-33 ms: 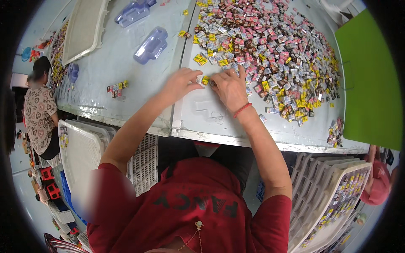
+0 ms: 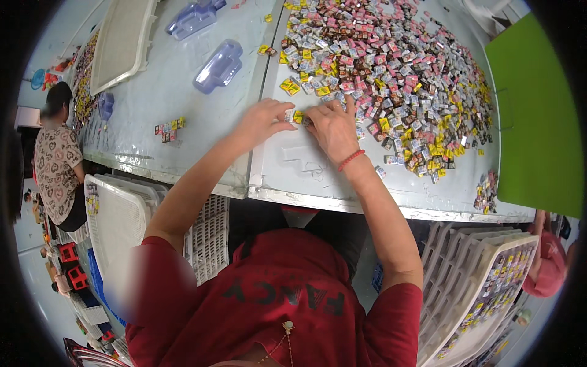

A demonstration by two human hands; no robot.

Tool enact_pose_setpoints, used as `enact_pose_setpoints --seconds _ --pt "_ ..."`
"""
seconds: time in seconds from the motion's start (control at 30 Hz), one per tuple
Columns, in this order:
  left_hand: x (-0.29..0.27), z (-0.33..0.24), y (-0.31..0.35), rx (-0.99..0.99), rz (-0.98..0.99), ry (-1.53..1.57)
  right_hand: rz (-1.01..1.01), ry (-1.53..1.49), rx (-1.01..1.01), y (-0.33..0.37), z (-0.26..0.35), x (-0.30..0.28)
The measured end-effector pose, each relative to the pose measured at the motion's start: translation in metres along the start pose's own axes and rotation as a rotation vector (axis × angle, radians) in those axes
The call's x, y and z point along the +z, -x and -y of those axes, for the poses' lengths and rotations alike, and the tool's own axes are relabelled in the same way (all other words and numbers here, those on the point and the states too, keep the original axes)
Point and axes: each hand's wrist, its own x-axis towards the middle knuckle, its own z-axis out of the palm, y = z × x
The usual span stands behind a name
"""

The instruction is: Sorting and picking specific small colorful items from a large pile on a workbench.

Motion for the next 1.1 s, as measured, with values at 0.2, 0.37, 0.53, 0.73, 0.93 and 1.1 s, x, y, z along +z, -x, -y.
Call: enact_pose_setpoints --seconds 0.2,0.37,0.53,0.73,0.93,1.1 --pt "-0.005 -0.009 -0.013 -0.087 0.114 -0.008 -0.018 0.016 0.018 -0.003 0.000 0.002" --pt "-0.005 0.015 -0.028 0.073 -0.111 -0.151 -0.038 -0.028 0.009 0.000 0.000 0.000" --pt "-0.005 0.029 -0.049 0.292 -0.011 -0.358 -0.053 -0.015 0.024 0.001 -0.001 0.003" --pt "-0.002 0.037 -0.050 0.395 -0.088 -0.443 -0.078 -0.036 0.016 0.003 -0.002 0.005" --pt "-0.006 0.028 -0.047 0.328 -0.032 -0.305 -0.082 -0.038 0.018 0.004 -0.002 0.006" --pt "-0.022 0.014 -0.004 0.238 -0.051 -0.198 -0.083 -0.052 0.003 0.004 -0.003 0.006"
